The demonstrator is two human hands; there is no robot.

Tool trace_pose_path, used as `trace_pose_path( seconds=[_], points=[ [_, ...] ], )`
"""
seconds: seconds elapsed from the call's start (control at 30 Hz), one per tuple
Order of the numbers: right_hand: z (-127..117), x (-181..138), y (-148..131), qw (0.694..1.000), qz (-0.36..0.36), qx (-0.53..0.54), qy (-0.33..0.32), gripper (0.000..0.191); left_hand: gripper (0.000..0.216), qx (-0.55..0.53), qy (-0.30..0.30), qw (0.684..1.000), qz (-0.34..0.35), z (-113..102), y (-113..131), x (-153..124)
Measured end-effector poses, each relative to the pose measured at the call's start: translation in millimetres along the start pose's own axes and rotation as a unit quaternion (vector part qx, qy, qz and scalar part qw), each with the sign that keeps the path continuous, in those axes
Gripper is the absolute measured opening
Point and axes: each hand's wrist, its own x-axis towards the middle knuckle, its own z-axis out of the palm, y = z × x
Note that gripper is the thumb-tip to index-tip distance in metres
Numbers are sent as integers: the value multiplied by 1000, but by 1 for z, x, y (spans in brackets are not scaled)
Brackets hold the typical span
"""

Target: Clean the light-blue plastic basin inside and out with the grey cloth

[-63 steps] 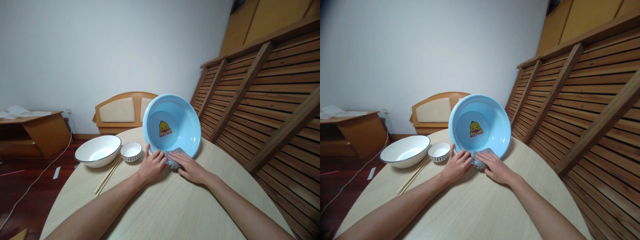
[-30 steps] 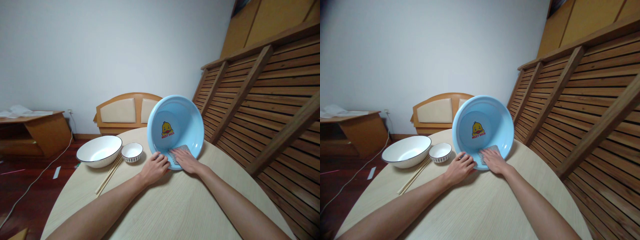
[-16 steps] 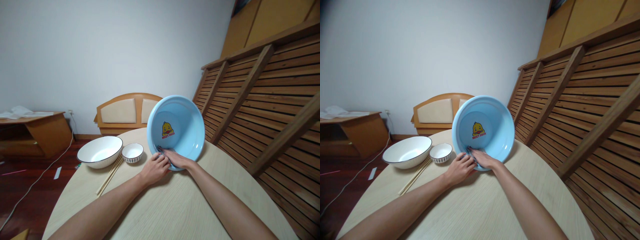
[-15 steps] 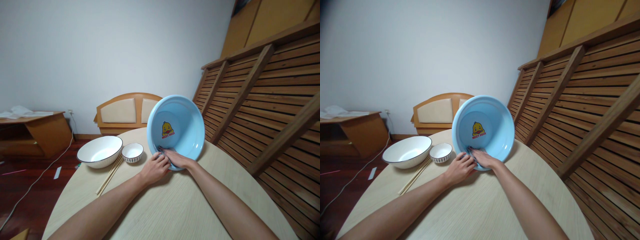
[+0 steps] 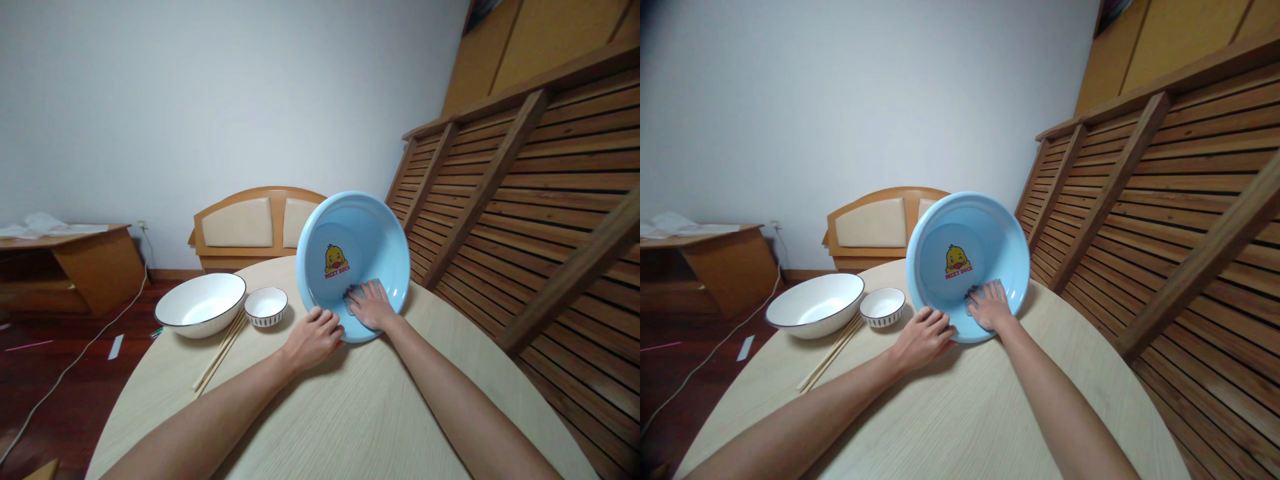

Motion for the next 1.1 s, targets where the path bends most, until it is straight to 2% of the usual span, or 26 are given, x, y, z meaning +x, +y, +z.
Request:
trace_pose_path(
  seconds=[0.1,0.23,0.37,0.43,0.5,0.7,0.83,0.93,1.1],
  points=[
    [0,-1,-6,1000,-22,1,-17,58,19,-2,-4,1000,4,0,0,1],
    [2,-5,-19,994,-105,19,-38,54,19,3,13,1000,4,1,-1,0],
    [6,-13,-23,970,-233,66,16,54,18,0,13,1000,7,1,-1,1],
    [8,-16,-20,961,-262,80,43,54,18,0,13,1000,11,0,-1,1],
    [8,-16,-14,967,-244,61,41,54,19,1,14,1000,9,-2,-1,2],
    [6,-4,1,995,-87,-12,38,53,21,5,-11,1000,-1,-2,1,2],
    [7,2,-3,998,-46,-15,35,53,21,4,-3,1000,2,-1,0,2],
    [7,0,-14,998,-60,-9,15,53,21,3,4,1000,5,-2,-1,3],
    [6,-16,-30,988,-156,17,6,55,19,-6,-4,1000,12,-4,-1,3]
  ],
)
